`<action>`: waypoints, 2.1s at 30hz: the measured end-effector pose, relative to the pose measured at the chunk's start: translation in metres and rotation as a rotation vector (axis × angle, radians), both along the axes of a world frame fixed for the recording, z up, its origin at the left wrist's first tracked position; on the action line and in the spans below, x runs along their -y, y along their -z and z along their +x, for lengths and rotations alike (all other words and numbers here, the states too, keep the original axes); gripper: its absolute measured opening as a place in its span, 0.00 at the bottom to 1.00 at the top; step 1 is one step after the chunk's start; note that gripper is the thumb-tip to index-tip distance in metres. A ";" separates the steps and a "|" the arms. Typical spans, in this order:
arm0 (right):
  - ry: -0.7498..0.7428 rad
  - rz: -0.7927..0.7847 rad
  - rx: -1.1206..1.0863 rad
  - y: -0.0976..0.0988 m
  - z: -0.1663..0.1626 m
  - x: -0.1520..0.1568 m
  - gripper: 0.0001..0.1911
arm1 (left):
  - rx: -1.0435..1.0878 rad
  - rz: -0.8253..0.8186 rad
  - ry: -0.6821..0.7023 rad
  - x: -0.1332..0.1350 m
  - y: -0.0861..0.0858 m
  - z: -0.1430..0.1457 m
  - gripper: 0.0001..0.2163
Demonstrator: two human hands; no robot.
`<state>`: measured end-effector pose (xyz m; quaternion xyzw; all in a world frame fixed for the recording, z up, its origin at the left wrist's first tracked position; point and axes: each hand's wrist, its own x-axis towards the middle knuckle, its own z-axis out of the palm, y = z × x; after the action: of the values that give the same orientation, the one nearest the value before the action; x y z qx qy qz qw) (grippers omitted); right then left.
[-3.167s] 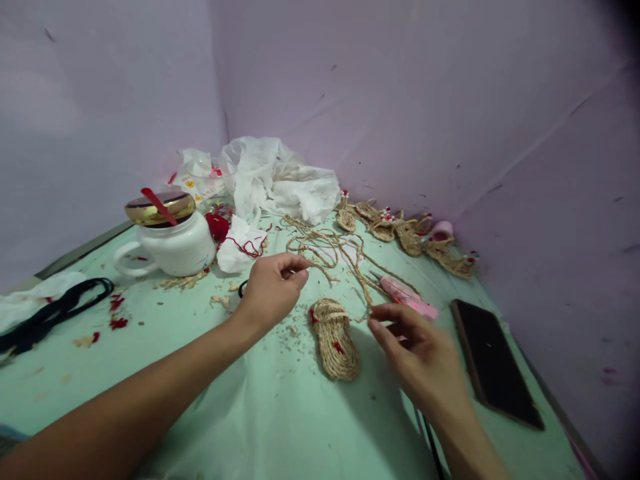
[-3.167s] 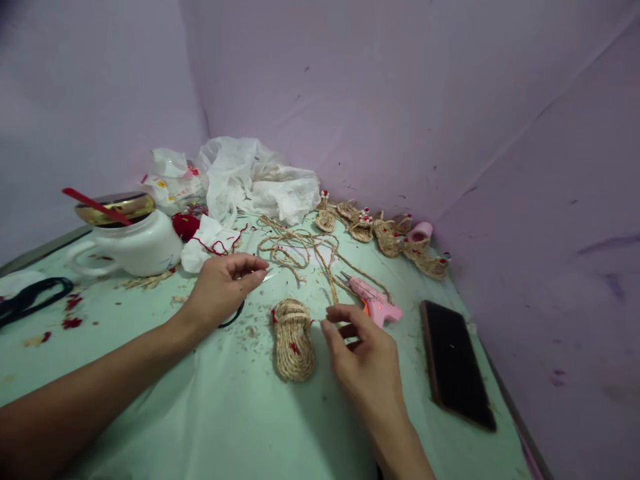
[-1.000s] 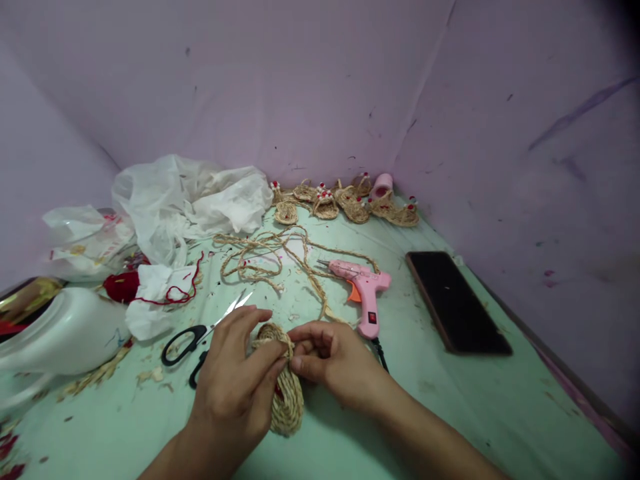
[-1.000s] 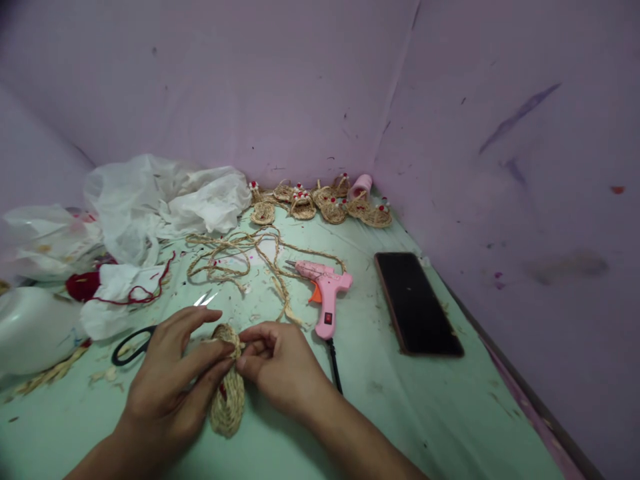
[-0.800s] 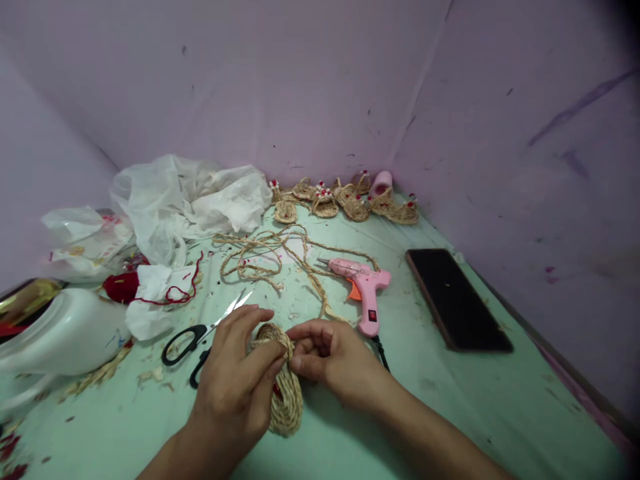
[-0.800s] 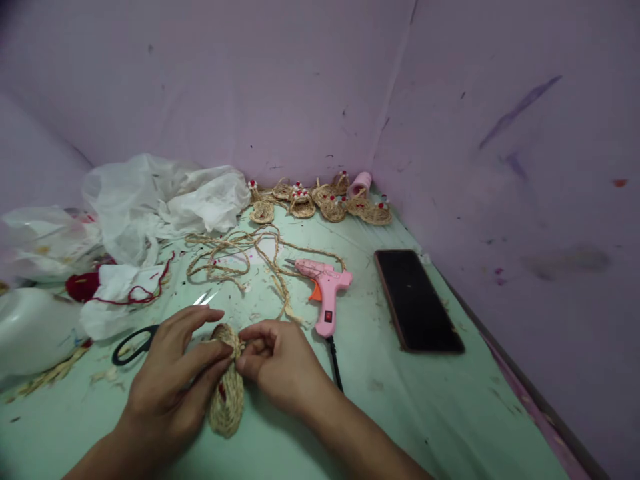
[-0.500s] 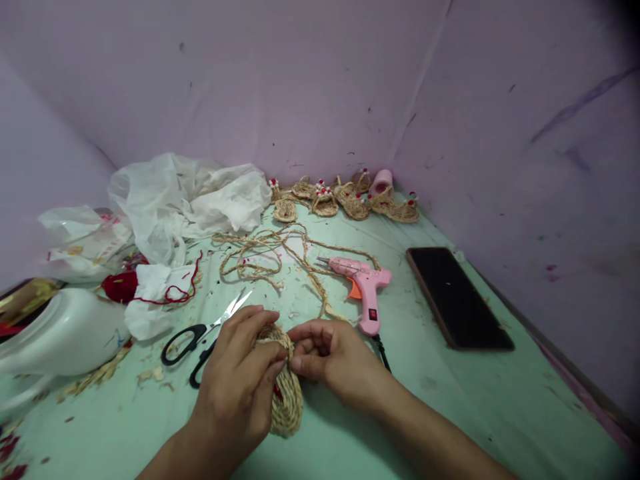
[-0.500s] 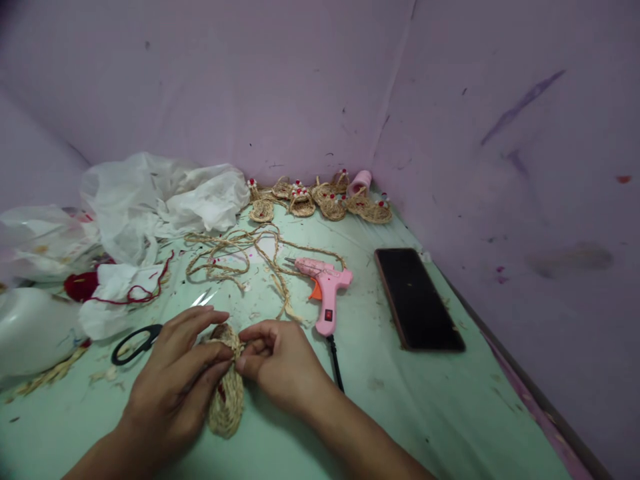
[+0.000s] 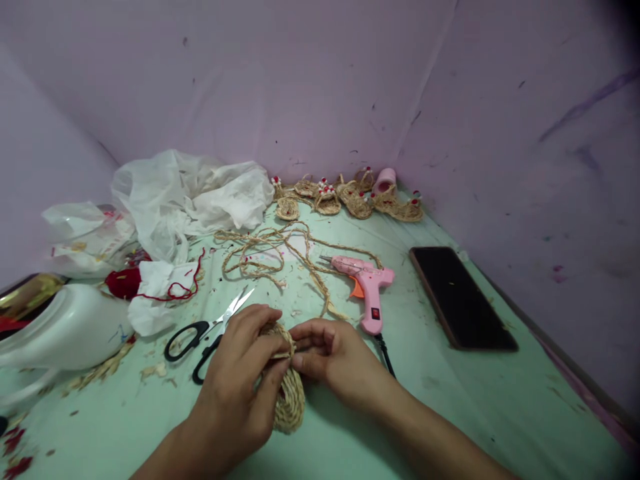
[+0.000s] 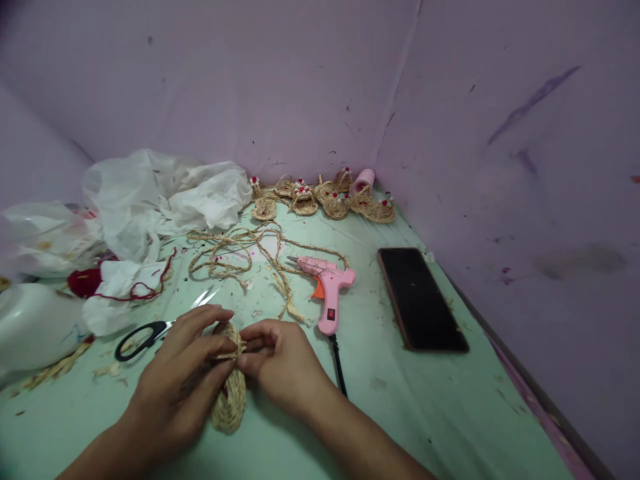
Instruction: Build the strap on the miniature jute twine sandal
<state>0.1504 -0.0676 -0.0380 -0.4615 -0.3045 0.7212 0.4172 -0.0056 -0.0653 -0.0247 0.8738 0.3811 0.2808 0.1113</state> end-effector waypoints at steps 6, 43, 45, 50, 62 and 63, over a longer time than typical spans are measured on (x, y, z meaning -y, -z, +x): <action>0.017 -0.097 -0.046 -0.001 0.004 -0.006 0.16 | 0.092 -0.227 -0.267 -0.009 -0.010 -0.008 0.20; 0.230 0.186 1.533 -0.043 0.080 -0.006 0.22 | 0.816 -1.338 -0.283 -0.024 -0.020 -0.015 0.08; 0.058 0.103 1.558 -0.037 0.083 -0.009 0.25 | 0.848 -1.316 -0.297 -0.026 -0.017 -0.016 0.05; 0.090 0.120 1.412 -0.019 0.073 -0.018 0.13 | 0.954 -1.271 -0.254 -0.028 -0.014 -0.017 0.02; 0.295 0.309 0.656 -0.047 0.065 0.006 0.13 | 0.697 -0.949 -0.493 -0.035 -0.014 -0.023 0.08; 0.314 0.328 0.687 -0.047 0.068 0.009 0.15 | 0.653 -0.908 -0.498 -0.037 -0.012 -0.025 0.07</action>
<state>0.2186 -0.0761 0.0091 -0.6436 -0.4629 0.3945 0.4646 -0.0306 -0.0284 -0.0127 0.4925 0.6018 0.3614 0.5145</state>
